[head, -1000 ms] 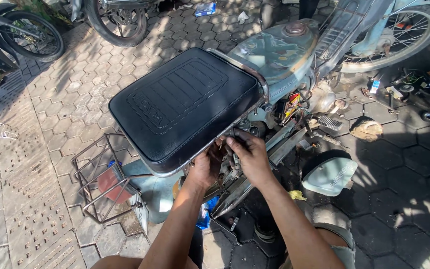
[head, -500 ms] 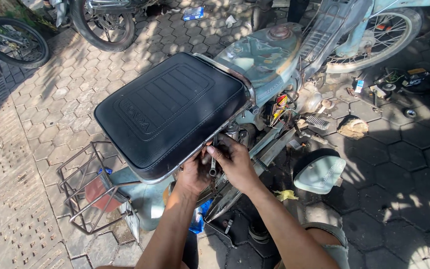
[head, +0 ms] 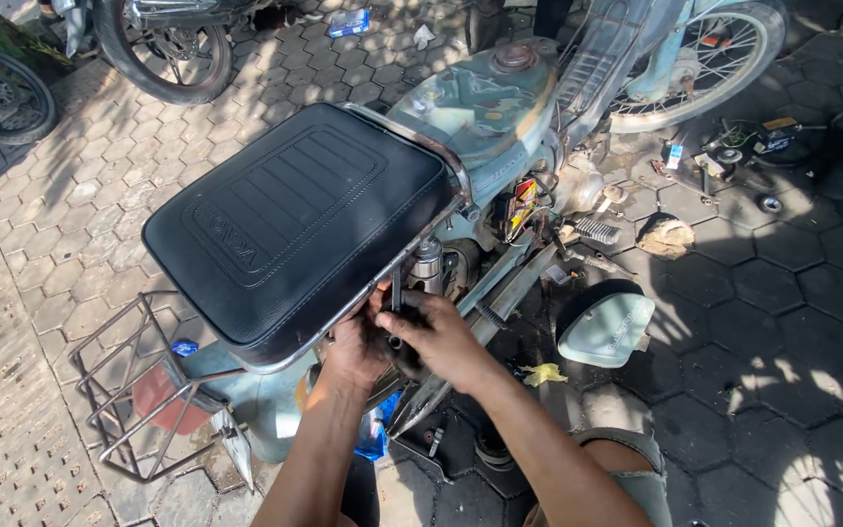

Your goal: Repairing a motorcycle by adjusting and tightening bolts on the rear seat and rack using a wrench.

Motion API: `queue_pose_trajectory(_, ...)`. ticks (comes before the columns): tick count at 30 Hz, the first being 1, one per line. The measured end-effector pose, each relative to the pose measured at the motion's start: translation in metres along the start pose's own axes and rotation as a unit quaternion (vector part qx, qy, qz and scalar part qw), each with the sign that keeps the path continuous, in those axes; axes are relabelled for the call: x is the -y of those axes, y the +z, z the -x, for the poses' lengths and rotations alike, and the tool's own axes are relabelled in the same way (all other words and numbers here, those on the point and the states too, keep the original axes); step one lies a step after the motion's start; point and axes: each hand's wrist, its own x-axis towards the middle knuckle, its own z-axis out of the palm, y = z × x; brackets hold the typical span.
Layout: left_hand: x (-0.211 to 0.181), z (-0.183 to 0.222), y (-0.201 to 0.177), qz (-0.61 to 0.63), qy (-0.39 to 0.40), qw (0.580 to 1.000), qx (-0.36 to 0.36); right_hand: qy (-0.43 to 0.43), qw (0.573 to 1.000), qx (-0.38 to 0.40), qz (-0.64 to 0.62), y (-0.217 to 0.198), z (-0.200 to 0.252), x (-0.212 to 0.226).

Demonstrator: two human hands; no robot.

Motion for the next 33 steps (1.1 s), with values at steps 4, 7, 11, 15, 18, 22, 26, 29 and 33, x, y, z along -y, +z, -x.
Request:
queue_pose_trajectory(4,-0.002,0.007,0.021,0.042,0.076,0.986,0.143,0.162,0.986,0.006,-0.032,-0.041,-0.004,0.011)
queue_pose_trajectory(7,-0.012,0.021,0.052,0.011,0.107,0.981,0.160,0.173,0.984,0.038,-0.014,-0.065,-0.007,0.018)
queue_pose_trajectory(11,-0.015,0.025,0.058,-0.012,0.092,0.984,0.151,0.124,0.991,0.057,0.000,-0.074,-0.007,0.019)
queue_pose_trajectory(15,-0.015,0.028,0.055,-0.013,0.092,0.983,0.157,0.135,0.990,0.041,0.007,-0.057,-0.003,0.027)
queue_pose_trajectory(18,-0.013,0.021,0.048,0.001,0.091,0.983,0.160,0.150,0.988,0.008,-0.021,-0.056,-0.005,0.022)
queue_pose_trajectory(22,-0.015,0.024,0.049,0.002,0.090,0.979,0.181,0.147,0.986,-0.002,-0.083,-0.065,-0.008,0.008)
queue_pose_trajectory(26,-0.018,0.027,0.055,-0.023,0.075,0.983,0.167,0.167,0.976,-0.058,-0.127,-0.087,-0.020,0.001)
queue_pose_trajectory(29,-0.021,0.028,0.061,-0.043,0.079,0.981,0.173,0.145,0.972,-0.057,-0.173,-0.098,-0.041,0.006)
queue_pose_trajectory(33,-0.020,0.028,0.061,-0.046,0.073,0.984,0.159,0.132,0.967,-0.057,-0.211,-0.099,-0.053,0.000)
